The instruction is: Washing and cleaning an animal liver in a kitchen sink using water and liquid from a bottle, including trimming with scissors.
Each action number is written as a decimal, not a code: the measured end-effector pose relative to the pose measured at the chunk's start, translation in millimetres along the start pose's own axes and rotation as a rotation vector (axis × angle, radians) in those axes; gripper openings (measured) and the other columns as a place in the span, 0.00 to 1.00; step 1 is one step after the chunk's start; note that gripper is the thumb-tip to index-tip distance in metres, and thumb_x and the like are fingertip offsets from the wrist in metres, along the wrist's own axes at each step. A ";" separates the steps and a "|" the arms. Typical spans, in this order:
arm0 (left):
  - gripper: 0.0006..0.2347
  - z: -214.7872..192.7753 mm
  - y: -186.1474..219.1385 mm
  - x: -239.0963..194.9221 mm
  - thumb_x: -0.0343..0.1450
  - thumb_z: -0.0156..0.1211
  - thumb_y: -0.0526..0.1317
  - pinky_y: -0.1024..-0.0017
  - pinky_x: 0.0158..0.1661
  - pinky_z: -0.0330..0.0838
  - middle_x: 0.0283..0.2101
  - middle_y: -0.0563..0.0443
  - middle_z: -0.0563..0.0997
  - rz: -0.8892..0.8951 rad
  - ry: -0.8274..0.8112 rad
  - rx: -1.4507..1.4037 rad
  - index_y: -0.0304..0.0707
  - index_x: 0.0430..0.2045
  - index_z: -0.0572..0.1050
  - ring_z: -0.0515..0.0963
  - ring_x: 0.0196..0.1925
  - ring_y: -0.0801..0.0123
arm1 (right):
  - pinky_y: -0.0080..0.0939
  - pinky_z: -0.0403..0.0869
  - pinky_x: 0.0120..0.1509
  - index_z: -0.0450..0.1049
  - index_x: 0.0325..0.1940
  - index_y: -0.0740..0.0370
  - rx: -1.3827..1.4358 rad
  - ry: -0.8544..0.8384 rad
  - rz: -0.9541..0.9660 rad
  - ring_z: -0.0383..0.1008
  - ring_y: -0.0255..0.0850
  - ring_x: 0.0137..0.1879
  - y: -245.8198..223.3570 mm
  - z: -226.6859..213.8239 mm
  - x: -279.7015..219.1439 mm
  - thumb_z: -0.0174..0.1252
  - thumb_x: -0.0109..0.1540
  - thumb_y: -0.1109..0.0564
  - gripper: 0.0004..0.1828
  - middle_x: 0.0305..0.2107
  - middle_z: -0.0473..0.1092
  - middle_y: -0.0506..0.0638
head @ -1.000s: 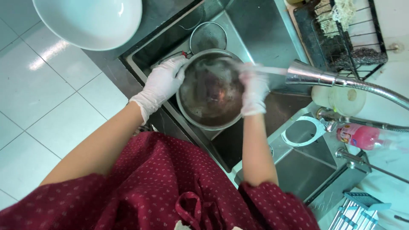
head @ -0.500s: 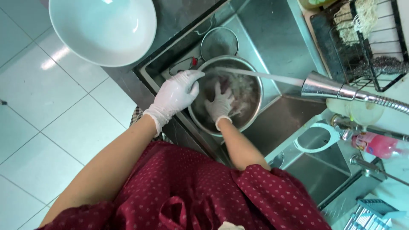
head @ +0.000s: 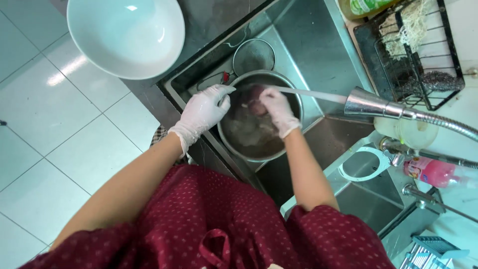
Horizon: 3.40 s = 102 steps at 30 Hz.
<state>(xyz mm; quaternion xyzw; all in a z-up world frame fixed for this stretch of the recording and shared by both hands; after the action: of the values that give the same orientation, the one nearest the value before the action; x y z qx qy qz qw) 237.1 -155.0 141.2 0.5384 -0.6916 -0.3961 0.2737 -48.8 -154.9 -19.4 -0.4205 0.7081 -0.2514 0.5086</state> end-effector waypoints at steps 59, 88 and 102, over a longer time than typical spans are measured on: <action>0.16 205.9 55.6 111.0 0.72 0.62 0.49 0.67 0.38 0.78 0.34 0.45 0.81 -0.592 -0.732 -1.589 0.33 0.40 0.74 0.80 0.33 0.63 | 0.43 0.72 0.62 0.78 0.40 0.60 -0.420 0.299 -0.813 0.76 0.49 0.53 -182.7 -56.4 -184.0 0.65 0.53 0.69 0.13 0.42 0.76 0.54; 0.14 121.9 64.2 67.2 0.71 0.58 0.36 0.69 0.42 0.81 0.42 0.39 0.85 -0.707 -1.145 -1.307 0.21 0.46 0.75 0.85 0.37 0.61 | 0.38 0.77 0.48 0.75 0.46 0.60 0.550 0.444 -0.139 0.76 0.38 0.43 -113.7 -99.8 -26.5 0.70 0.56 0.62 0.16 0.38 0.75 0.48; 0.17 152.1 7.4 83.1 0.71 0.62 0.49 0.70 0.33 0.78 0.43 0.51 0.84 -0.792 -0.466 -1.422 0.44 0.51 0.75 0.82 0.39 0.69 | 0.53 0.79 0.54 0.77 0.48 0.62 1.259 -0.186 0.230 0.80 0.50 0.46 -150.7 -63.3 -57.2 0.58 0.60 0.43 0.22 0.40 0.78 0.58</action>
<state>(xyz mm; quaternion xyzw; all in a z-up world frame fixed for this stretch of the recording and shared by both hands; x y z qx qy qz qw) 88.3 -195.6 61.8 0.3451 -0.0769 -0.9044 0.2389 -49.2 -189.1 150.4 0.0167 0.4189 -0.5250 0.7407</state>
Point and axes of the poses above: each hand's wrist, its own x-axis towards the middle knuckle, its own z-axis out of the palm, y = z × x, the point moved 4 cm from there along x, towards the middle knuckle
